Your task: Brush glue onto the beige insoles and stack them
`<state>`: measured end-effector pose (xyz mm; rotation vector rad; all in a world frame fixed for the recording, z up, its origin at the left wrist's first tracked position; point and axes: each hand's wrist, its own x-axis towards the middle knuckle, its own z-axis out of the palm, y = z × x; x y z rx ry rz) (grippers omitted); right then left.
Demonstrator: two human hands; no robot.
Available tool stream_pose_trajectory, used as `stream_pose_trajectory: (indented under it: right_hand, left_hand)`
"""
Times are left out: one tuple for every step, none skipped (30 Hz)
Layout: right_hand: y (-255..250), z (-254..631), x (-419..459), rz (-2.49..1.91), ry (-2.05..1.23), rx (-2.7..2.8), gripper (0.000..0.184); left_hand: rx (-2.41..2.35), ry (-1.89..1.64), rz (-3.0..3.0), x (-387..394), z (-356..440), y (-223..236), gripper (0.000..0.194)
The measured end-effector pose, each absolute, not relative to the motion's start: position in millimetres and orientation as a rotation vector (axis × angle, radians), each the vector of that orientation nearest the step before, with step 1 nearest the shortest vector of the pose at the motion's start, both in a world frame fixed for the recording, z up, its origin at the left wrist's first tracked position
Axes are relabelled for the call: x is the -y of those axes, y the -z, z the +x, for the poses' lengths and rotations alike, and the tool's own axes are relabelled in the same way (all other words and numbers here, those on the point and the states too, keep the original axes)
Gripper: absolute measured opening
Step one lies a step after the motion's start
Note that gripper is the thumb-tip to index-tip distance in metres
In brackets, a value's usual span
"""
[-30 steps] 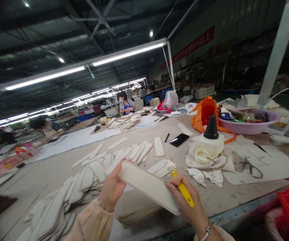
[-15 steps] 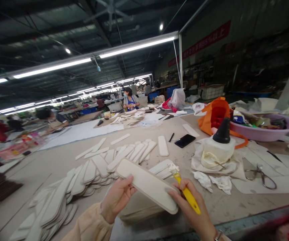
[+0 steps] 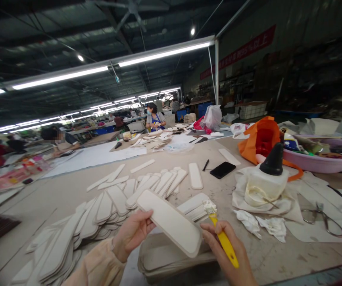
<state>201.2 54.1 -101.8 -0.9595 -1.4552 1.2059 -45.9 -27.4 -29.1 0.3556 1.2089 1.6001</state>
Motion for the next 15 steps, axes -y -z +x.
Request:
stream_pose_trajectory:
  right_hand:
    - [102.7,201.6,-54.7,-0.946,-1.222,1.435,0.034]
    - [104.3,202.8,-56.2,-0.932,-1.232,1.421,0.033]
    - [106.4,204.5,-58.4,-0.921,-1.234,1.409,0.033]
    - [108.6,206.6,-60.9,-0.914,-1.229,1.391,0.033]
    - [110.6,208.8,-63.5,-0.910,-1.218,1.370,0.033]
    - [111.9,210.9,-65.7,-0.913,-1.203,1.350,0.032]
    - [112.5,212.8,-67.3,-0.918,-1.185,1.331,0.032]
    - [112.1,214.1,-68.3,-0.923,-1.166,1.316,0.031]
    - [111.1,215.0,-68.7,-0.921,-1.150,1.308,0.030]
    - [109.6,215.3,-68.8,-0.915,-1.137,1.304,0.028]
    - [108.0,215.2,-68.8,-0.906,-1.127,1.304,0.027]
    - [106.7,214.7,-69.1,-0.893,-1.121,1.311,0.026]
    - [106.0,214.0,-69.7,-0.884,-1.113,1.325,0.025]
    - [105.8,213.4,-70.8,-0.884,-1.100,1.347,0.025]
    - [106.2,213.0,-72.3,-0.893,-1.081,1.370,0.024]
  left_hand:
    - [-1.227,-1.639,0.352,22.9,-57.3,26.3,0.030]
    - [-1.244,-1.677,0.354,17.8,-70.1,23.3,0.029]
    - [-1.263,-1.711,0.357,12.5,-84.0,20.4,0.027]
    - [-1.289,-1.736,0.360,7.2,-98.6,17.8,0.026]
    - [-1.321,-1.757,0.364,2.0,-113.3,15.6,0.026]
    - [-1.359,-1.767,0.371,-3.0,-127.7,13.9,0.025]
    - [-1.402,-1.767,0.380,-7.8,-141.5,12.8,0.024]
    - [-1.448,-1.759,0.392,-12.6,-154.5,12.5,0.024]
    - [-1.496,-1.738,0.405,-17.6,-166.7,12.8,0.022]
    - [-1.546,-1.712,0.420,-22.8,-178.1,13.7,0.020]
    - [-1.596,-1.684,0.436,-28.3,-188.5,15.2,0.018]
    - [-1.653,-1.654,0.450,-33.9,-198.0,17.0,0.017]
    - [-1.719,-1.631,0.462,-39.3,-206.0,19.0,0.019]
    - [-1.795,-1.613,0.470,-44.0,-212.3,21.1,0.023]
    - [-1.877,-1.597,0.481,-47.4,-216.2,23.0,0.027]
